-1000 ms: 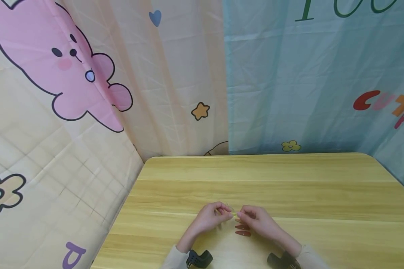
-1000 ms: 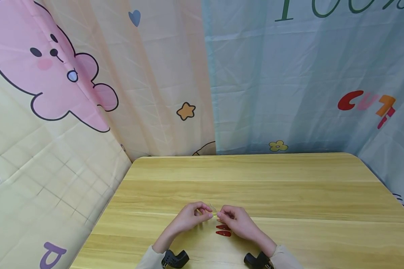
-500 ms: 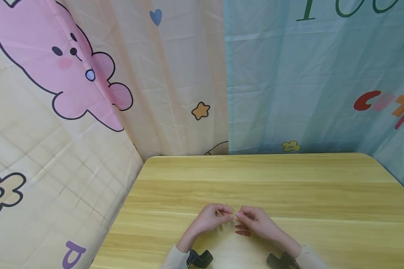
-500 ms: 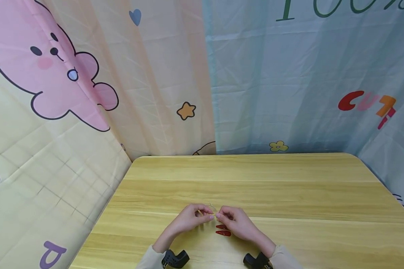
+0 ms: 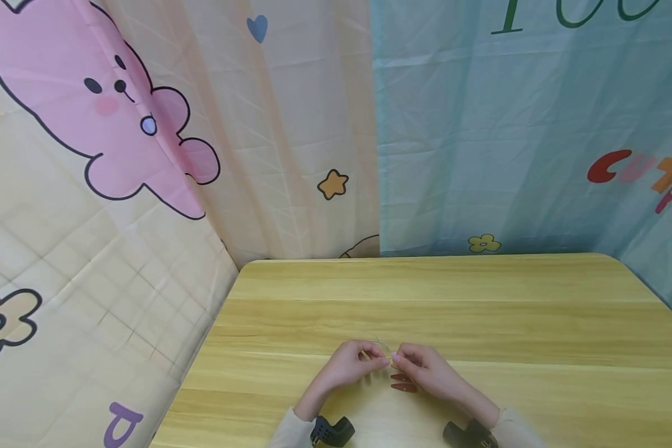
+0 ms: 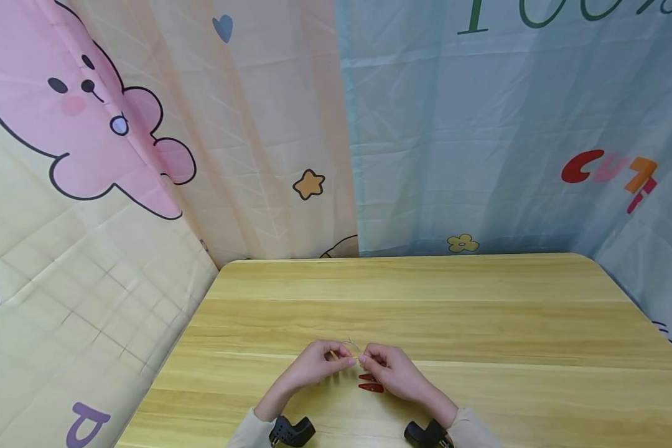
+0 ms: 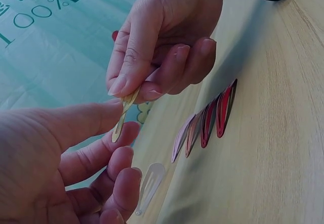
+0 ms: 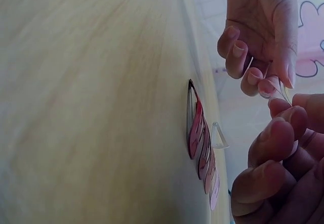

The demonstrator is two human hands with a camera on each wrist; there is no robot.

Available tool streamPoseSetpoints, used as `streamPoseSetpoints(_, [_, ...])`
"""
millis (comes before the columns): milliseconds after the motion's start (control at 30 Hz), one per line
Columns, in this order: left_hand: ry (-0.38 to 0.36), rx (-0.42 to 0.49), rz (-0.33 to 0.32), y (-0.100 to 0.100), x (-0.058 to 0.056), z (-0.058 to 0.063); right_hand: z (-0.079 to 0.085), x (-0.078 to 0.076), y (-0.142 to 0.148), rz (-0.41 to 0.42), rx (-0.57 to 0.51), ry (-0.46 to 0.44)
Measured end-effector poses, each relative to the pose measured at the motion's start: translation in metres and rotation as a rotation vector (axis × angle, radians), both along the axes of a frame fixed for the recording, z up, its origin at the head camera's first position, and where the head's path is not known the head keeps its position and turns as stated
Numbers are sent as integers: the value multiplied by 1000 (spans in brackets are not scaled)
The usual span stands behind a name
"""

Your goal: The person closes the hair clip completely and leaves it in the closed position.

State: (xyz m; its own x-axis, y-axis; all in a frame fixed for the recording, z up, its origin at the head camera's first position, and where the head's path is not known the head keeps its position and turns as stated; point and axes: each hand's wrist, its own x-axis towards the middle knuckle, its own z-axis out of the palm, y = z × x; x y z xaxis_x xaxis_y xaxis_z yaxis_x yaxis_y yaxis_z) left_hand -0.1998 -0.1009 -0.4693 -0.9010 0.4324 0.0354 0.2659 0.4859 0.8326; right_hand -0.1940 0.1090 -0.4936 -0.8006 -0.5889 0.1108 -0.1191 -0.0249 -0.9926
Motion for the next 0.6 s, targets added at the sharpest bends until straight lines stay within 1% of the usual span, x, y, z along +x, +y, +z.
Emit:
streamPoseSetpoints(167, [2,2,2,0,0,0,1,0,-1,3,-7,-11])
streamPoseSetpoints(333, [11,30,-5,1,1,1,1,0,-1,9,-1,-18])
streamPoseSetpoints(600, [-29,73,-9,1,1,1,3,0,0,33,-9,-44])
